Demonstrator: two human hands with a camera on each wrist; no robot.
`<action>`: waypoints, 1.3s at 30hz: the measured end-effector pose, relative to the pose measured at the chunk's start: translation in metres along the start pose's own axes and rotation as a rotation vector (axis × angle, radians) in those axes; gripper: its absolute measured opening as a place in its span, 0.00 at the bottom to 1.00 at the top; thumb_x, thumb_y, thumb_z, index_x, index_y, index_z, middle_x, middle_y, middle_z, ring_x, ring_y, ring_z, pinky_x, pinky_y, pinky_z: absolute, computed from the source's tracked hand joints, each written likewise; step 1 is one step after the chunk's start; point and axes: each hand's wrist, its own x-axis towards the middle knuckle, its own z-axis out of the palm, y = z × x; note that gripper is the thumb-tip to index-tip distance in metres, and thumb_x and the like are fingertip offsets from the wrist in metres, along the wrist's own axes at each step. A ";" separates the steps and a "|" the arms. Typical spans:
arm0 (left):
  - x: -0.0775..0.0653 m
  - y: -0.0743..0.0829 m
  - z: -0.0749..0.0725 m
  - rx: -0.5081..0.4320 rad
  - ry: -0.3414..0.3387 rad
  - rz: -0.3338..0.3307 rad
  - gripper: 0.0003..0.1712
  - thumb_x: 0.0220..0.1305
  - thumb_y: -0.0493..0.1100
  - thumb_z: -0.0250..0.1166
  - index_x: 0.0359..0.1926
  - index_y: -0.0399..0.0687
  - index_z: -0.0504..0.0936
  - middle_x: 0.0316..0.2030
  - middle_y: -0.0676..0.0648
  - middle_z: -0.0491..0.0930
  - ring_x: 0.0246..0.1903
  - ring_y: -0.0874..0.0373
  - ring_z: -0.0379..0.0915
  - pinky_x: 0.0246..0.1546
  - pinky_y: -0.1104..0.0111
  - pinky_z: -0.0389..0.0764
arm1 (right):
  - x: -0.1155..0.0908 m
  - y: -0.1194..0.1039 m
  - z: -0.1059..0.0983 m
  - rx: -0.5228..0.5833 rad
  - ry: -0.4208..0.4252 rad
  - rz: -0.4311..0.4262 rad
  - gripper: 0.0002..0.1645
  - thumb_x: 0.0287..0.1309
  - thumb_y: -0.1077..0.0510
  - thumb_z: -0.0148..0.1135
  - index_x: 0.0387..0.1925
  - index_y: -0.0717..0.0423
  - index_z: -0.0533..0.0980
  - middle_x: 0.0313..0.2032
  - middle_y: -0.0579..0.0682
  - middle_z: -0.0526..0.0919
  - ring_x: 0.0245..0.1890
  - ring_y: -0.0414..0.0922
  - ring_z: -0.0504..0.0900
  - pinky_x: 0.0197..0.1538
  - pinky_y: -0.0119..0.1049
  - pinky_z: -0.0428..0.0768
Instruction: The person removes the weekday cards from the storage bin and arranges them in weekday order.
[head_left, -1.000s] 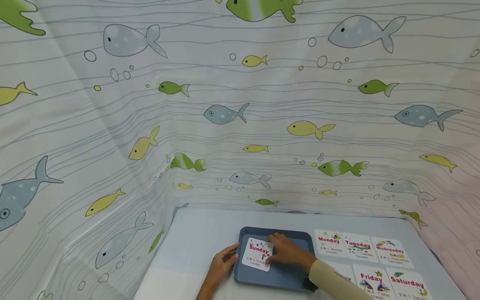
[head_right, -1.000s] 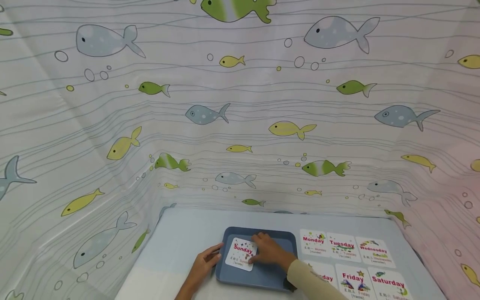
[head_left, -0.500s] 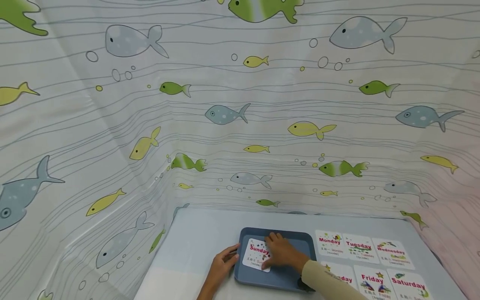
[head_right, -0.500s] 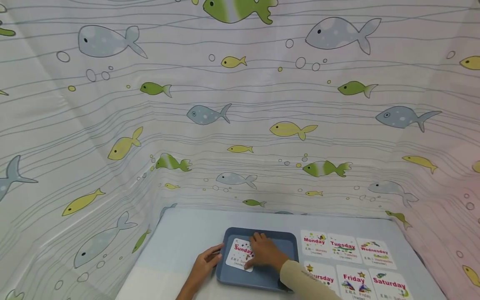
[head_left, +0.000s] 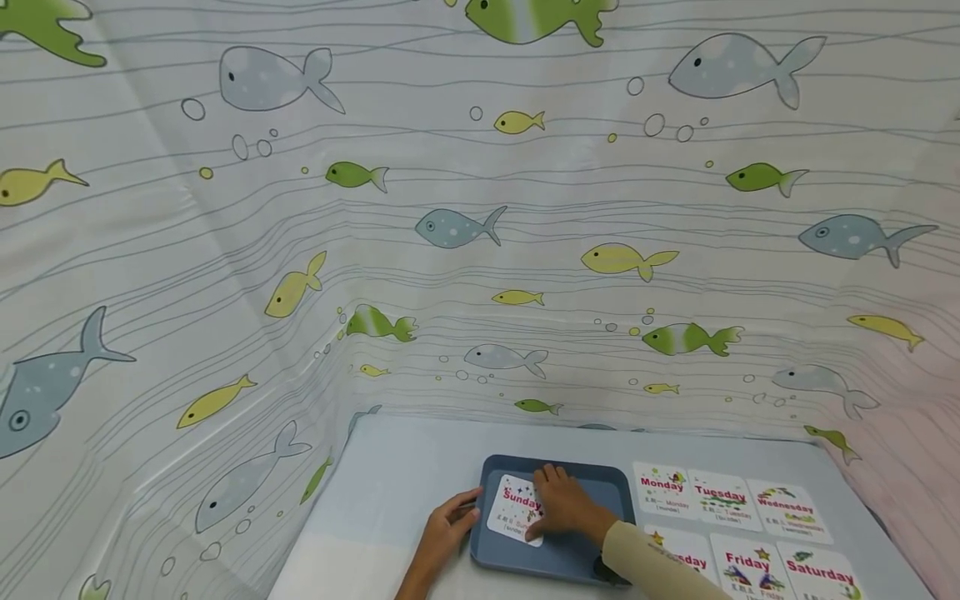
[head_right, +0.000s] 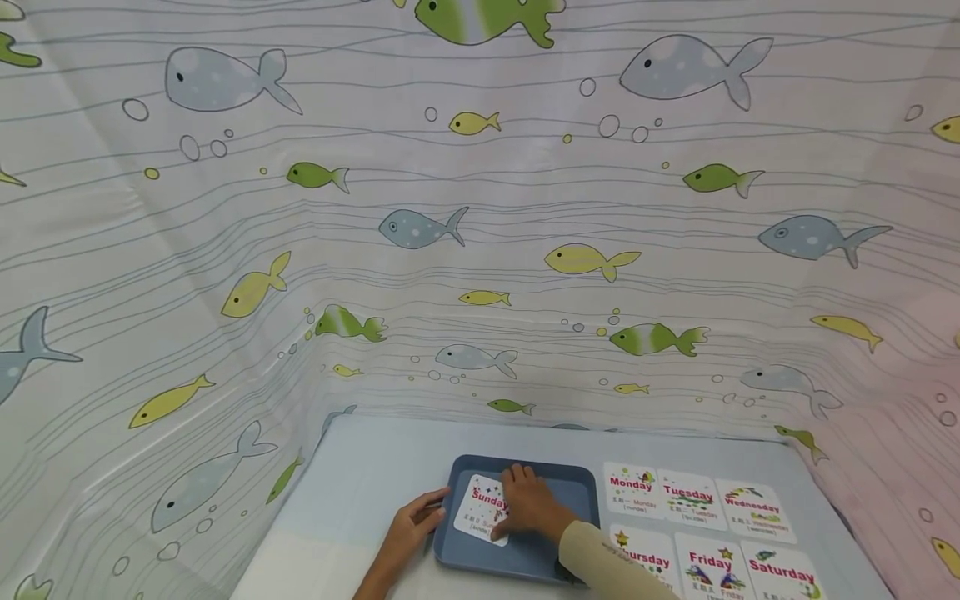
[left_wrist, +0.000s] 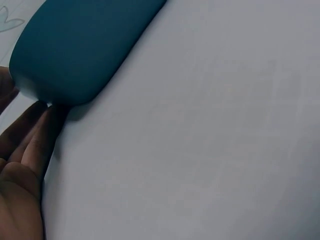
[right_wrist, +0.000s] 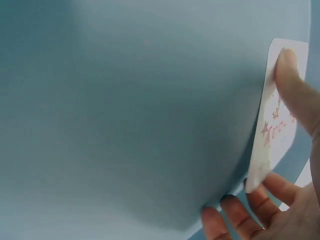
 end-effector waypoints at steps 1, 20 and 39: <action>0.000 0.000 0.000 0.003 0.000 0.003 0.23 0.70 0.45 0.63 0.63 0.47 0.78 0.62 0.43 0.78 0.56 0.48 0.80 0.51 0.76 0.81 | 0.000 0.000 0.000 0.031 0.008 0.014 0.49 0.35 0.32 0.80 0.51 0.57 0.70 0.40 0.47 0.70 0.39 0.45 0.68 0.43 0.46 0.78; -0.005 0.018 0.002 -0.011 0.001 0.006 0.22 0.70 0.38 0.62 0.62 0.38 0.77 0.62 0.37 0.78 0.57 0.39 0.78 0.50 0.81 0.78 | 0.004 0.010 -0.007 0.522 0.071 0.158 0.11 0.60 0.64 0.67 0.43 0.53 0.76 0.35 0.49 0.82 0.30 0.43 0.74 0.29 0.35 0.71; -0.001 0.001 -0.002 -0.005 -0.005 0.014 0.23 0.69 0.43 0.64 0.62 0.46 0.78 0.62 0.42 0.79 0.56 0.48 0.80 0.52 0.79 0.79 | -0.025 0.037 -0.041 0.904 -0.078 0.225 0.14 0.67 0.64 0.59 0.52 0.54 0.75 0.35 0.55 0.81 0.27 0.45 0.82 0.24 0.38 0.83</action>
